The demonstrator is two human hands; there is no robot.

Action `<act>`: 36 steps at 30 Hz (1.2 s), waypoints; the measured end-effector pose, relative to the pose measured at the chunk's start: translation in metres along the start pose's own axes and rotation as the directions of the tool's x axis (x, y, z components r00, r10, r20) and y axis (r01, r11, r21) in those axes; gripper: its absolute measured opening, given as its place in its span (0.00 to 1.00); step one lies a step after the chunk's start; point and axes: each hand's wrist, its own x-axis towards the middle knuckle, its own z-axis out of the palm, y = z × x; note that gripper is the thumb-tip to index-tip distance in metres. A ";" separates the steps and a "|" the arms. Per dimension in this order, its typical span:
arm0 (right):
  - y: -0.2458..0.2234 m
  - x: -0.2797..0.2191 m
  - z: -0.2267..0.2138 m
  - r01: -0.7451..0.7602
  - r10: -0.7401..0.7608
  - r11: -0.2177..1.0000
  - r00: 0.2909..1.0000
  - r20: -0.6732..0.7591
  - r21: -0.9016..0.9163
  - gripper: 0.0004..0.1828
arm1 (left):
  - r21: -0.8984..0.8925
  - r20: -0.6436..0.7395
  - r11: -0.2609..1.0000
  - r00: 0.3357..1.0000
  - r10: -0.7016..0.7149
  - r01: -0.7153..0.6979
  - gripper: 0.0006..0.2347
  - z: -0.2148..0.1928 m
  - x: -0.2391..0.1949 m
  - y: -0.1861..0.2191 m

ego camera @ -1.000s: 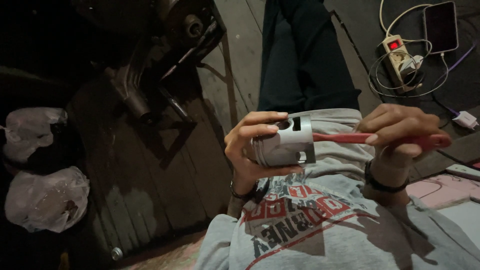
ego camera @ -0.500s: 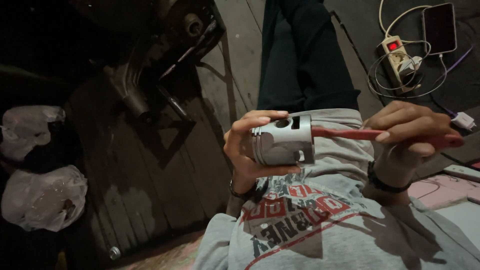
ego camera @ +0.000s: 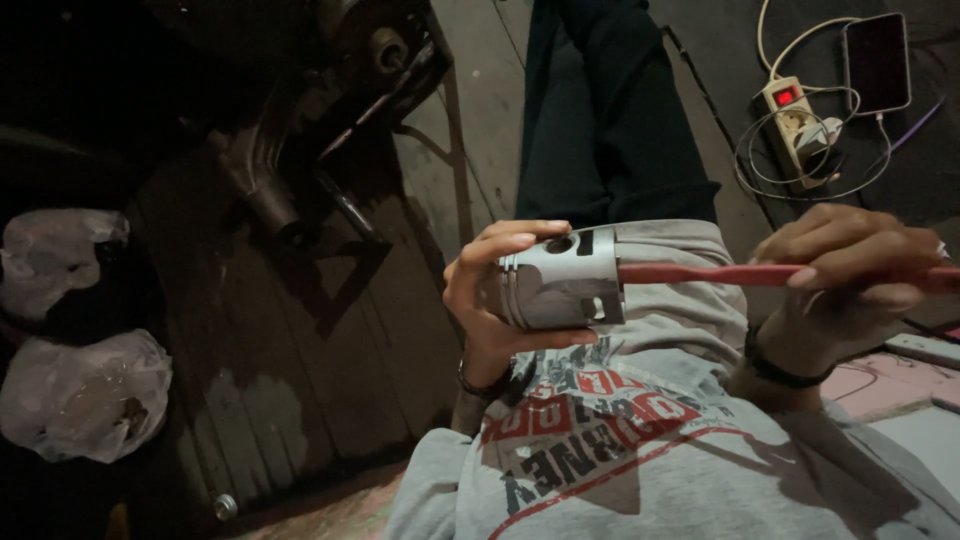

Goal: Cleaning a motorcycle engine piston using a small brush to remove debris.

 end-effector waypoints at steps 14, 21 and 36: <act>0.014 -0.008 0.001 -0.045 0.036 0.994 0.995 0.095 0.097 0.28 | 0.118 0.018 0.992 0.999 0.030 -0.032 0.30 0.000 0.001 0.001; 0.041 -0.009 -0.013 -0.057 0.056 0.993 0.998 0.007 0.104 0.28 | 0.073 0.037 0.997 0.999 -0.003 0.001 0.31 0.001 0.003 0.003; 0.221 0.001 -0.109 -0.455 0.384 0.890 0.777 -0.498 -0.024 0.27 | -0.060 0.032 0.956 0.958 -0.284 0.286 0.27 0.025 0.025 -0.011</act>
